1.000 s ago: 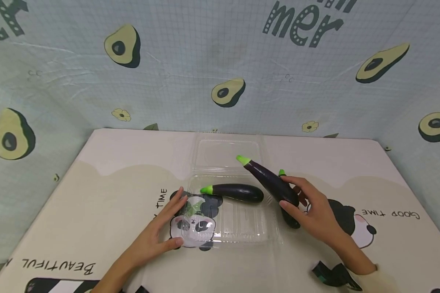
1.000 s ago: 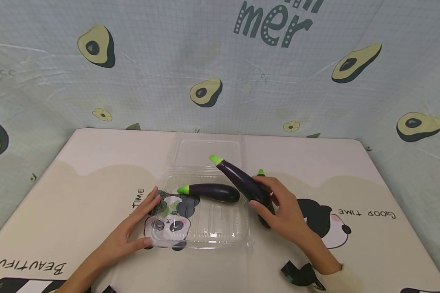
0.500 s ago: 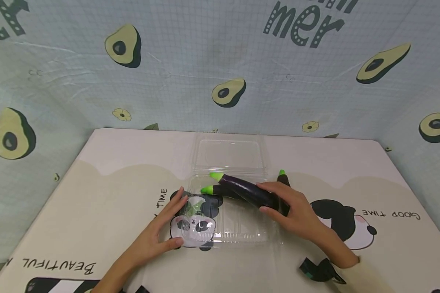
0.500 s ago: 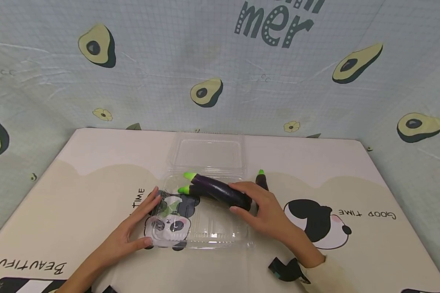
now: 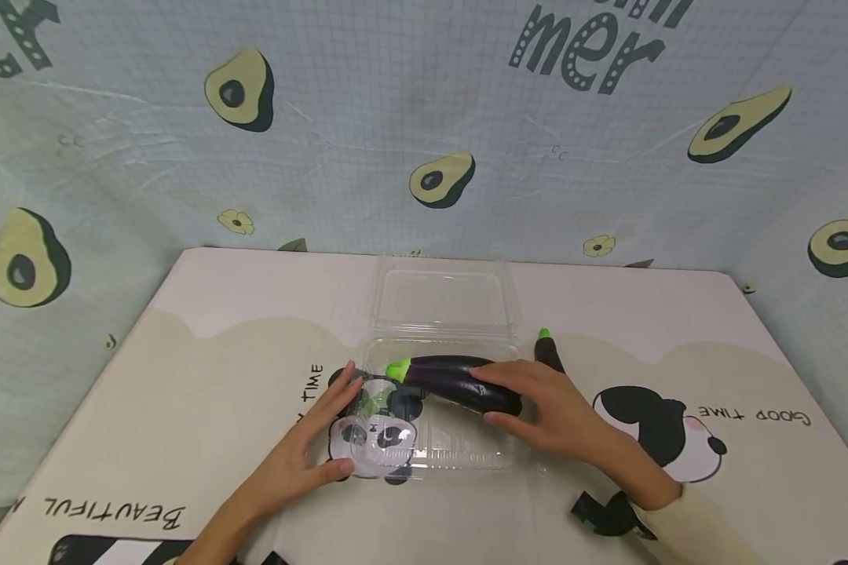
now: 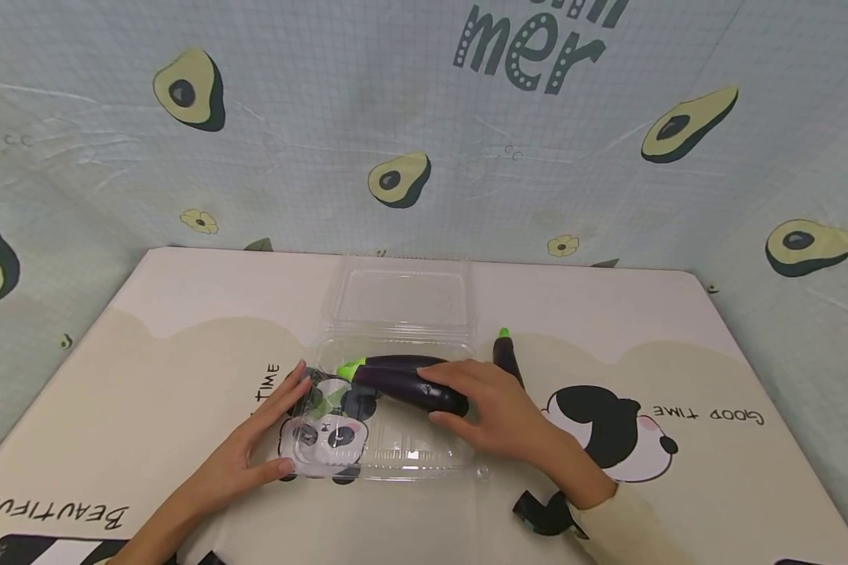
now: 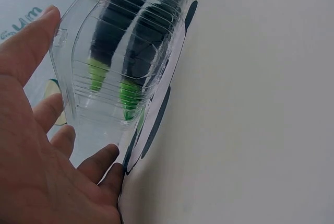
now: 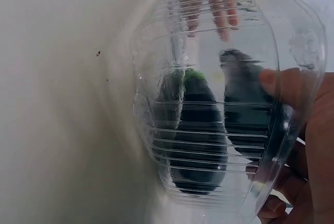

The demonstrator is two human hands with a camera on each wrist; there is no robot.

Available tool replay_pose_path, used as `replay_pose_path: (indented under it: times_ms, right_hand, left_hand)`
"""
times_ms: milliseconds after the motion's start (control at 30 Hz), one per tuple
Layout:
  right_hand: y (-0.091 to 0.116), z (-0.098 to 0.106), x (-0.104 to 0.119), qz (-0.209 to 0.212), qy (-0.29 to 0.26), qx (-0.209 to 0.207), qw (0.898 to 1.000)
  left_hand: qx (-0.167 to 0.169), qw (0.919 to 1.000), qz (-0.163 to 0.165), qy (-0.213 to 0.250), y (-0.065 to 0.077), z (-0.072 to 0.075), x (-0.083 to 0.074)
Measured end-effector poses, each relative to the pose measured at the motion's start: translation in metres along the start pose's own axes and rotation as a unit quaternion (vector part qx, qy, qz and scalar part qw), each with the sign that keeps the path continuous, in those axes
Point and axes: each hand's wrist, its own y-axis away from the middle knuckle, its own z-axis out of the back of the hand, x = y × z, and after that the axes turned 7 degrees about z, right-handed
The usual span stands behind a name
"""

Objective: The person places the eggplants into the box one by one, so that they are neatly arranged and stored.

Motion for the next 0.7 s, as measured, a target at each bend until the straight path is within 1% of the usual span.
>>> replay_pose_path:
  times_ms: [100, 200, 367, 700]
  right_hand:
    - [-0.0013, -0.0008, -0.0012, 0.017, 0.010, 0.010, 1.000]
    - [-0.0026, -0.0013, -0.0022, 0.025, 0.018, 0.019, 0.999]
    - [-0.0055, -0.0018, -0.0027, 0.029, 0.027, 0.032, 0.999]
    - [-0.0094, -0.0042, -0.0060, 0.054, 0.031, 0.049, 0.997]
  left_hand:
    - [-0.003, 1.0000, -0.007, 0.000, -0.0004, -0.0001, -0.0005]
    - [-0.002, 1.0000, -0.008, 0.000, -0.0006, -0.0001, -0.0010]
    - [0.003, 1.0000, -0.002, 0.002, -0.0005, 0.0004, -0.0006]
    - [0.005, 0.9999, 0.007, -0.006, 0.0005, 0.0001, 0.0007]
